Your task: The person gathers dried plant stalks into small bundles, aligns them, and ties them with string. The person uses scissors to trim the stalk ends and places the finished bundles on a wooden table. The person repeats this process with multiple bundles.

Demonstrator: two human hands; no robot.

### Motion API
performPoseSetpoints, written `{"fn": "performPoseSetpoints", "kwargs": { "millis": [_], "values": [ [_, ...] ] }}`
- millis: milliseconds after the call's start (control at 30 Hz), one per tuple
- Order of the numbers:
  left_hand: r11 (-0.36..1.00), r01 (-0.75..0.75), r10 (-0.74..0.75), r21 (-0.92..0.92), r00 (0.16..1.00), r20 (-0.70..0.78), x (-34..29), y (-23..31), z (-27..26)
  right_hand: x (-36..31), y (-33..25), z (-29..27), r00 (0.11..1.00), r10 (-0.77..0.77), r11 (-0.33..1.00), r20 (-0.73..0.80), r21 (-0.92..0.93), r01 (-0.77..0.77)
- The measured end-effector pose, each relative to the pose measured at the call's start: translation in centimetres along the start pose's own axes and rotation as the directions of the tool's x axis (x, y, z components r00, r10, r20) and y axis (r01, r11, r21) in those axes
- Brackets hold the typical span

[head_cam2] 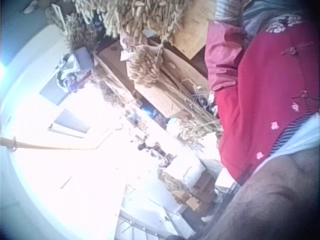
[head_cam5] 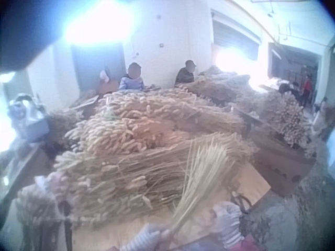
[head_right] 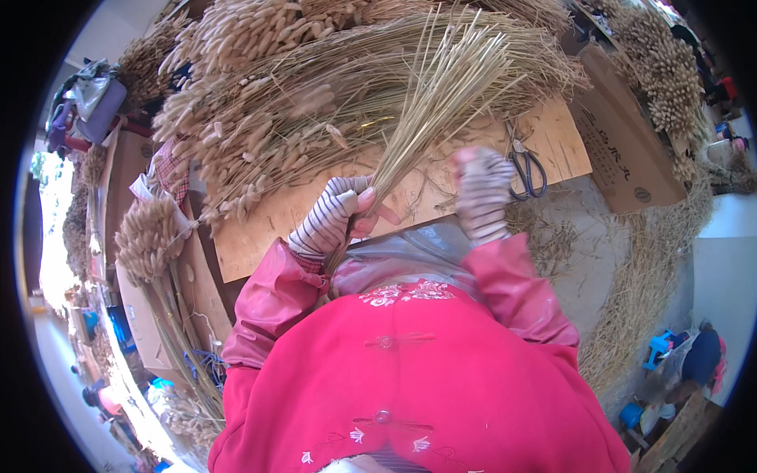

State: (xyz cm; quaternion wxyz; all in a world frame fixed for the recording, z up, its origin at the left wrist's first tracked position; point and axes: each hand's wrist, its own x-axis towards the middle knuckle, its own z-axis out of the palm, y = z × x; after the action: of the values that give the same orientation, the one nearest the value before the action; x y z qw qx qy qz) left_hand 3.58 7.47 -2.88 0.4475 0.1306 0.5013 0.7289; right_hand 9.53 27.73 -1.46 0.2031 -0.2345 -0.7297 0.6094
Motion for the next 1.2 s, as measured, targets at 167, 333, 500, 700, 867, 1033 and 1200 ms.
{"fn": "performPoseSetpoints", "kwargs": {
  "millis": [167, 333, 500, 700, 867, 1033, 1200],
  "values": [
    [0.999, -0.025, 0.025, 0.021, 1.000, 0.014, 0.5, 0.1, 0.5, -1.8, 1.6, 1.7, 0.918, -0.147, 0.989, 0.368, 0.072, 0.130],
    [0.999, -0.002, 0.002, -0.052, 1.000, 0.011, 1.2, -0.8, 0.4, -3.4, 6.4, 3.7, 0.938, -0.109, 0.994, 0.330, 0.044, 0.100],
    [0.998, 0.004, -0.005, 0.056, 1.000, 0.030, 1.3, -1.0, -0.2, -2.3, 5.2, 2.7, 0.844, -0.390, 0.892, 0.368, -0.075, 0.445],
    [1.000, -0.005, 0.004, 0.006, 0.998, 0.055, 1.3, -0.6, -0.3, 2.4, 2.4, -2.1, 0.993, -0.016, 0.997, -0.118, -0.079, 0.007],
    [0.998, 0.034, -0.031, 0.048, 0.998, -0.056, 1.4, -0.4, 0.3, 0.3, 3.8, 0.1, 0.949, -0.017, 1.000, 0.316, -0.015, 0.023],
    [0.973, 0.022, -0.015, 0.230, 0.999, -0.034, 1.7, 0.4, 0.2, 0.0, 2.6, 1.8, 0.945, 0.135, 0.983, 0.298, 0.081, -0.166],
    [0.999, -0.014, 0.014, 0.039, 1.000, -0.013, 1.9, 0.7, -0.2, -0.1, 1.6, 1.7, 0.873, 0.107, 0.927, 0.476, 0.269, -0.261]
  ]
}}
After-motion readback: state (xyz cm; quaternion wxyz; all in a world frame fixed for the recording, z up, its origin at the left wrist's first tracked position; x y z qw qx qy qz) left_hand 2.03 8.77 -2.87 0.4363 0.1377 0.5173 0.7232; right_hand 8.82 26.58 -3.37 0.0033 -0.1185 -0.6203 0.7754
